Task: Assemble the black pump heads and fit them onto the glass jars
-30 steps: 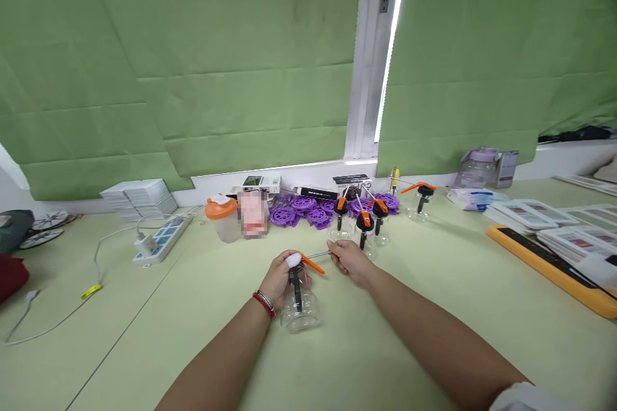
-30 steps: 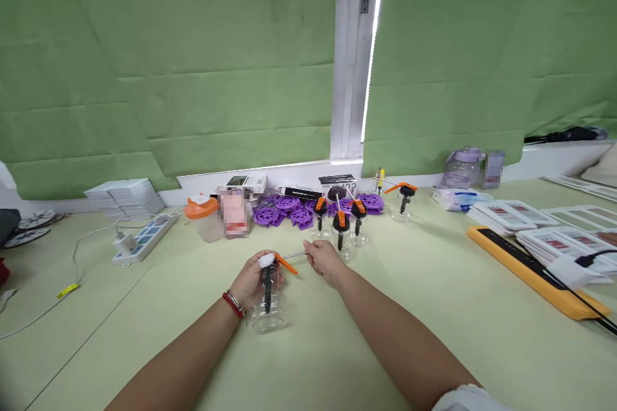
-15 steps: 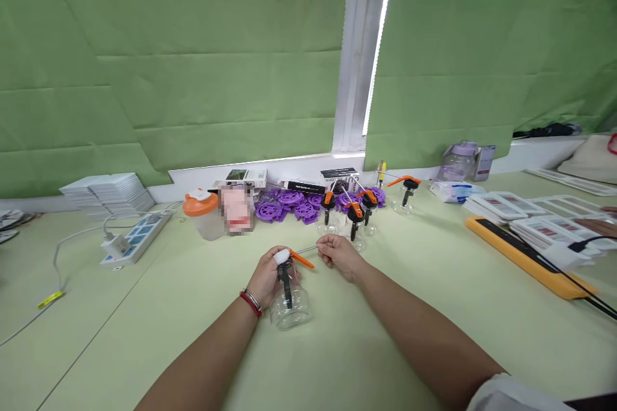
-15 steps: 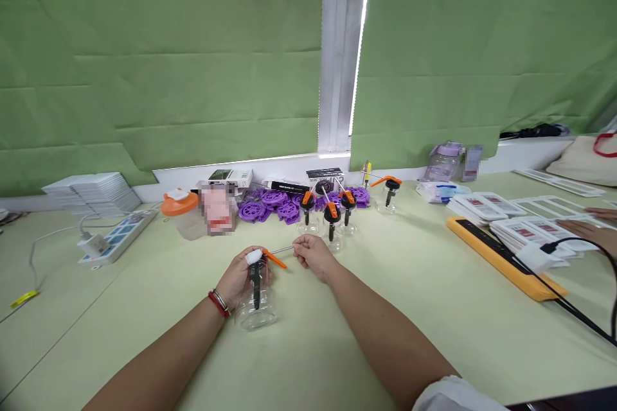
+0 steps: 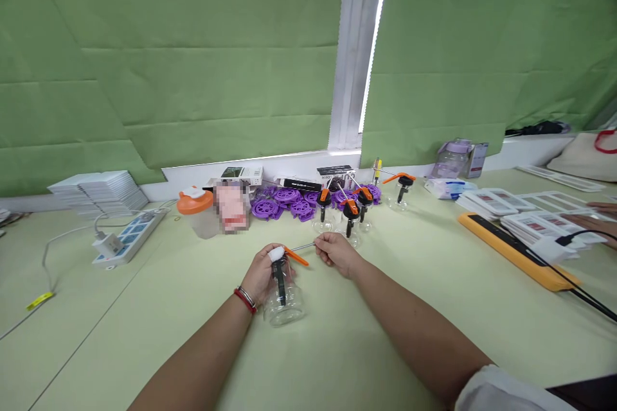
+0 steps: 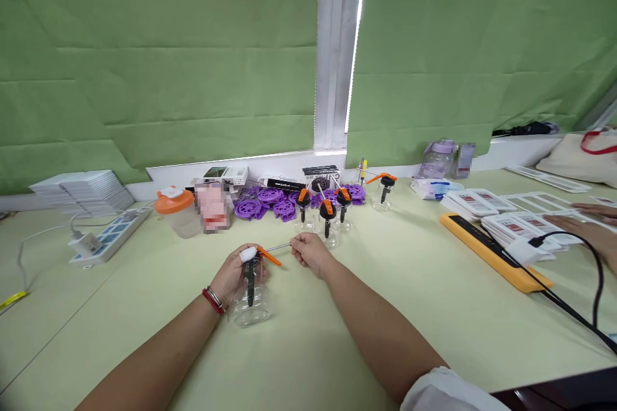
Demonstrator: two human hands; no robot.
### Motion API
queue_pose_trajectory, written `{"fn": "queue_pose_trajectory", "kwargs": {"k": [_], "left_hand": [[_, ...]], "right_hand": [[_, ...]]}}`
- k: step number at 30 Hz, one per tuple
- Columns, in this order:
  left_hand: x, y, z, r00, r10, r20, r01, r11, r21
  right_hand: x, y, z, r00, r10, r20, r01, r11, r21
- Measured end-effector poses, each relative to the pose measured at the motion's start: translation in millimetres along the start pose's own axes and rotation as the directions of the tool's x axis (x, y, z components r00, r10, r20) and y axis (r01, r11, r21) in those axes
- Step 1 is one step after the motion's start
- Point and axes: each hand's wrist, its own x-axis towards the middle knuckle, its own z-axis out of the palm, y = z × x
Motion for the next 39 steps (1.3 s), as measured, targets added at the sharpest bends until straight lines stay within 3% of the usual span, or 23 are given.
{"fn": "queue_pose_trajectory", "kwargs": {"k": [7, 16, 19, 21, 23, 25, 28, 32, 37, 39], "left_hand": [[-1, 2, 0.2, 1.000, -0.009, 0.000, 0.009, 1.000, 0.009], [0, 3, -3.0, 1.000, -0.021, 0.014, 0.021, 1.000, -0.017], [0, 6, -4.6, 1.000, -0.009, -0.022, 0.008, 1.000, -0.024], [0, 7, -5.6, 0.997, 0.028, -0.075, -0.032, 0.998, -0.053], [1, 8, -6.8, 0.988, 0.062, -0.140, -0.076, 0.993, -0.095], [2, 8, -8.2, 0.975, 0.072, -0.209, -0.101, 0.986, -0.133], [5, 7, -10.2, 0.962, 0.068, -0.266, -0.115, 0.980, -0.162], [6, 7, -12.4, 0.958, 0.110, -0.264, -0.156, 0.975, -0.159], [6, 13, -14.3, 0.949, 0.126, -0.289, -0.184, 0.966, -0.183], [5, 16, -13.3, 0.948, 0.124, -0.292, -0.190, 0.959, -0.210]], "right_hand": [[4, 4, 1, 0.999, 0.011, -0.030, -0.012, 0.999, -0.037], [-4, 0, -1, 0.989, -0.145, -0.024, 0.146, 0.989, 0.035], [-3, 1, -6, 0.983, -0.180, -0.044, 0.173, 0.976, -0.134], [-3, 2, -8, 0.969, -0.248, 0.009, 0.230, 0.882, -0.410], [-4, 1, -8, 0.941, -0.316, 0.118, 0.315, 0.696, -0.645], [-6, 0, -6, 0.922, -0.336, 0.194, 0.359, 0.551, -0.753], [-7, 1, -1, 0.925, -0.316, 0.211, 0.350, 0.491, -0.798], [-5, 5, -3, 0.941, -0.279, 0.191, 0.321, 0.555, -0.767], [-11, -9, -6, 0.961, -0.269, 0.070, 0.262, 0.789, -0.556], [-21, -20, -2, 0.980, -0.190, 0.055, 0.195, 0.886, -0.420]]}}
